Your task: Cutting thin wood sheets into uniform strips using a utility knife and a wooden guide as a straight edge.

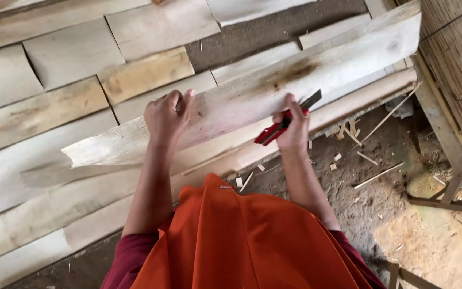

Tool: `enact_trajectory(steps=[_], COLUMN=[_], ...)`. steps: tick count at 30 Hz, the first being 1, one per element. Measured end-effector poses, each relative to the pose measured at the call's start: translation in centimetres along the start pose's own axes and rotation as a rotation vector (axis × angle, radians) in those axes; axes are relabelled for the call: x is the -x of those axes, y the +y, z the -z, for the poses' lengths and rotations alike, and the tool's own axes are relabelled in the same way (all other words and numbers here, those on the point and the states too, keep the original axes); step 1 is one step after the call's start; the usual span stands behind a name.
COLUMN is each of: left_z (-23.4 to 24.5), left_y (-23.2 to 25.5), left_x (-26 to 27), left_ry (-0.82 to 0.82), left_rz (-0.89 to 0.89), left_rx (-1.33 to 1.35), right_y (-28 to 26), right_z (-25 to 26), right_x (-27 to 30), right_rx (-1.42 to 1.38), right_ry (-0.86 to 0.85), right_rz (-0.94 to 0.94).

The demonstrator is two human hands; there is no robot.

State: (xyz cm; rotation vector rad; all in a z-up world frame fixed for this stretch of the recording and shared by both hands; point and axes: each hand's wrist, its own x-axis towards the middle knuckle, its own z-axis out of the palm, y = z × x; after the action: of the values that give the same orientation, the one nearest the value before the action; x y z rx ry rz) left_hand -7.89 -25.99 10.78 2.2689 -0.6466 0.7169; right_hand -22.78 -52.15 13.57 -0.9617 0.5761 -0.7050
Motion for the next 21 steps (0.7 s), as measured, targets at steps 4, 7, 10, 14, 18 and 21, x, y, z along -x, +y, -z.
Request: enact_trajectory(steps=[4, 7, 10, 14, 18, 21], left_z=[-4.0, -7.0, -11.7, -13.6, -16.1, -19.3], left_y=[1.4, 3.3, 3.9, 7.1, 10.8, 13.4], left_x=[-2.6, -4.1, -3.5, -3.7, -6.0, -5.5], left_ry=[-0.020, -0.065, -0.198, -0.222, -0.224, -0.347], left_rz=[-0.020, -0.022, 0.038, 0.138, 0.204, 0.332], left_rx=[-0.028, 0.077, 0.047, -0.017, -0.053, -0.123], right_y=[0.7, 2.6, 3.4, 1.4, -0.2, -1.0], right_z=[-0.9, -1.7, 0.1, 3.6, 6.5, 12.3], right_x=[-3.9, -6.0, -8.4, -12.6, -17.7, -20.8], right_rx=[-0.008, 0.012, -0.020, 0.163, 0.337, 0.563], right_ry=[0.013, -0.044, 0.022, -0.061, -0.202, -0.453], right_rz=[-0.042, -0.083, -0.200, -0.290, -0.367, -0.565])
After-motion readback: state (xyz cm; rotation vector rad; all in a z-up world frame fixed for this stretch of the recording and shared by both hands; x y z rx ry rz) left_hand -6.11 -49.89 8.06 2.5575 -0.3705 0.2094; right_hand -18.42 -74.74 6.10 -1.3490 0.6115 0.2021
